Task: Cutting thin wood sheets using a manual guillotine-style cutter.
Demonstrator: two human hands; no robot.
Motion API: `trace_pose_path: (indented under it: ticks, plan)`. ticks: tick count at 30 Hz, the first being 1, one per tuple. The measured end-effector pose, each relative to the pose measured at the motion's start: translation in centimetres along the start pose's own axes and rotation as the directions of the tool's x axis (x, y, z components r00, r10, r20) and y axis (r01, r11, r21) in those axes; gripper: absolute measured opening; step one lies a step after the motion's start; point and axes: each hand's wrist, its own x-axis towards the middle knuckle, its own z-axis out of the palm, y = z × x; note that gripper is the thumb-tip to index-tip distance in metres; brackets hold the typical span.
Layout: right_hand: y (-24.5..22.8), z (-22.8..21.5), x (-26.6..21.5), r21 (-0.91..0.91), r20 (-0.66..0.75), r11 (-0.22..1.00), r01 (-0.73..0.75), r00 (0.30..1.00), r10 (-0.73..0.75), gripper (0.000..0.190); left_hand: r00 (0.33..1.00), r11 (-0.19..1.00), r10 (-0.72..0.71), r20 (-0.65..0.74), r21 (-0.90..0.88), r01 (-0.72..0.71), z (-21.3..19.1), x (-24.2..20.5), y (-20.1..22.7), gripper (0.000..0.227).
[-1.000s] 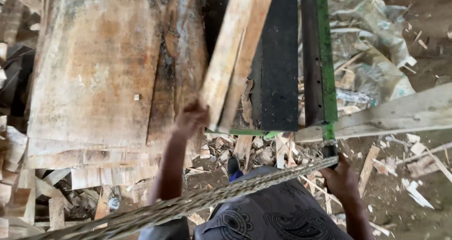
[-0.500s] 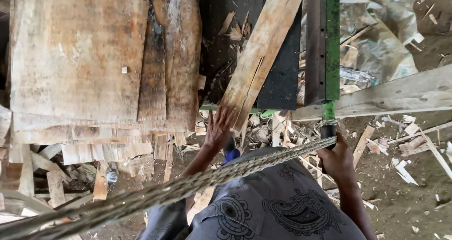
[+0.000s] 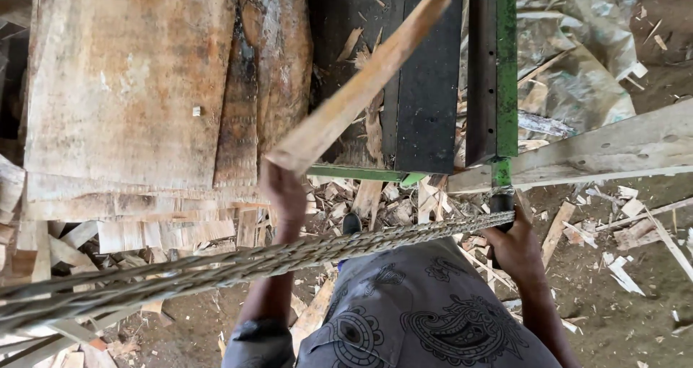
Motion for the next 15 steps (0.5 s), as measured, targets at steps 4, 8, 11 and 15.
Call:
trace_pose_path:
  ticks: [4,8,11,15]
  plan:
    - [0.3,-0.7,-0.1,-0.001,0.0,1.0,-0.002,1.0,0.002,0.048,0.985,0.965,0.147,0.094,-0.23,-0.122,-2.6,2.2,14.0,0.031]
    - [-1.0,-1.9,-1.1,-0.025,0.014,0.998,0.05,0.999,-0.05,0.056,0.988,0.986,-0.043,0.148,-0.155,0.067,-6.4,8.3,11.7,0.026]
    - [-2.5,-2.5,-1.7,-0.036,0.024,0.996,0.081,0.996,-0.08,0.067,0.954,0.97,-0.174,0.244,-0.126,0.209,-8.0,13.3,8.3,0.032]
    - [-3.8,-2.6,-2.0,-0.018,0.011,0.996,-0.087,0.996,0.087,0.068,0.897,0.941,-0.308,0.316,-0.034,0.335,-6.9,16.2,9.9,0.045]
